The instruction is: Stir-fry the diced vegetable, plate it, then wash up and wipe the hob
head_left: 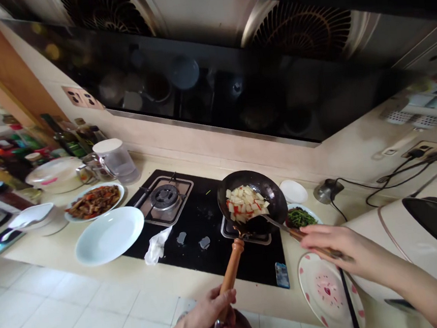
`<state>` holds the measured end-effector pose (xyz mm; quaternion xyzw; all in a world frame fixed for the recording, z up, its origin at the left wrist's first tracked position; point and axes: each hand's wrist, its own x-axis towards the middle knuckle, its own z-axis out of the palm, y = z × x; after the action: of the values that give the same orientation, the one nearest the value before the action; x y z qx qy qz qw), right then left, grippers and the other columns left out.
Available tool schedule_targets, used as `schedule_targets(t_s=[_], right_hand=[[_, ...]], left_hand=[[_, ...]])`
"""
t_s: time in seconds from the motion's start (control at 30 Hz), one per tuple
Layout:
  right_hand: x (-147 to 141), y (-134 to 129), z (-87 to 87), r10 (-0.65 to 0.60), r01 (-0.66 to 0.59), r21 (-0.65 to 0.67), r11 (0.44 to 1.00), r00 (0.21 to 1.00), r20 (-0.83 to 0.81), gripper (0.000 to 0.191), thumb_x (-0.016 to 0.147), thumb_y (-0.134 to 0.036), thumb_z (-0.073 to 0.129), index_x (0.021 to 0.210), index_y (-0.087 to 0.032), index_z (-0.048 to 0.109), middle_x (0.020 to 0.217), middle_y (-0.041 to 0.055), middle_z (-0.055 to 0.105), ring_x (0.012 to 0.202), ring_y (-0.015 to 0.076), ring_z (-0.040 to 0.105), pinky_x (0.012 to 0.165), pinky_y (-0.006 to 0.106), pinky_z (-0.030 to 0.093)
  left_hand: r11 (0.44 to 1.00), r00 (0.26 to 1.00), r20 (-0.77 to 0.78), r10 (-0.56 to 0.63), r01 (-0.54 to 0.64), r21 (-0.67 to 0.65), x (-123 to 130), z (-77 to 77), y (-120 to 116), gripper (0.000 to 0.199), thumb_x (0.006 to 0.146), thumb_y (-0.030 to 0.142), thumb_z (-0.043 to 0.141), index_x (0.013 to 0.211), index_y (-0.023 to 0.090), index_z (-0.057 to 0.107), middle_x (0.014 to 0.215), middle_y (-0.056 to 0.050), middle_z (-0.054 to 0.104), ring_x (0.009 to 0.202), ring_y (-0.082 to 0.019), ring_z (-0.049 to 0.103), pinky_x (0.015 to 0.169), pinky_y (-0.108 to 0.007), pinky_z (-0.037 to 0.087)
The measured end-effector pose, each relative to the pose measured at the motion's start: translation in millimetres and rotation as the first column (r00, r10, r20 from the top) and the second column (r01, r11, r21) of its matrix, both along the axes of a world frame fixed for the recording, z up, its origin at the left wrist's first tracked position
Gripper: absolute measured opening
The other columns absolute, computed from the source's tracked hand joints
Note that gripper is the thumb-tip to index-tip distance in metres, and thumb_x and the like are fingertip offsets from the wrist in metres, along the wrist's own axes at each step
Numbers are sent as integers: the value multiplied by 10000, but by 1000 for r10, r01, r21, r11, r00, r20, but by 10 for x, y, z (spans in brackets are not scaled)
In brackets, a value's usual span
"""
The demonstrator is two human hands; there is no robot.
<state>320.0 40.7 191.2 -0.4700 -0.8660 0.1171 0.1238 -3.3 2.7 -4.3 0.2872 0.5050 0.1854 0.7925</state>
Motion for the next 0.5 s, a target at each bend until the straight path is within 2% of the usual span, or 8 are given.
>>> schedule_targets(t_s=[0.07,0.17,0.23,0.3,0.4,0.5], right_hand=[[-20,57,-78,-11,12,28,1000,999,-46,253,890,-369,496,978,-317,728,1030,45,705,950,207,674,782,284,556],[42,49,-323,-90,114,188,976,987,-133,250,882,-325,508,1017,-308,719,1114,59,684,989,206,665,799,271,557],[61,8,-656,-137,177,250,952,976,-170,286,864,-275,501,1051,-300,715,1195,78,649,968,208,671,759,264,570],[21,-36,-1098,-161,202,265,943,973,-168,364,828,-199,486,1105,-297,700,1269,84,607,974,211,668,743,270,577],[-104,-97,-1751,-163,215,323,921,970,-181,471,769,-89,447,1123,-273,695,1254,65,619,1022,206,653,760,249,572],[-184,-164,-2155,-151,219,302,928,961,-233,569,756,-49,401,1197,-315,642,1304,19,585,1002,171,662,683,184,569]], left_hand=[[1000,1000,-9,-6,6,1,1,9,1,608,621,721,613,884,201,443,522,20,595,331,-85,466,284,-168,323],[1000,1000,-6,1,-1,7,6,19,-2,609,617,718,618,886,200,444,523,14,598,336,-84,475,282,-163,325],[1000,1000,-2,16,-16,4,5,21,-8,608,614,704,634,897,200,445,525,18,597,337,-84,477,280,-164,328],[1000,1000,-7,23,-23,-6,-1,17,-13,610,615,697,642,905,198,444,520,22,593,332,-86,477,280,-166,325],[999,1000,-12,26,-26,-23,-11,-2,-9,626,610,692,658,923,195,442,531,17,602,318,-85,469,289,-174,324],[999,999,31,44,-43,-30,4,-30,-5,637,606,704,659,930,199,445,558,15,617,325,-96,485,316,-193,339]])
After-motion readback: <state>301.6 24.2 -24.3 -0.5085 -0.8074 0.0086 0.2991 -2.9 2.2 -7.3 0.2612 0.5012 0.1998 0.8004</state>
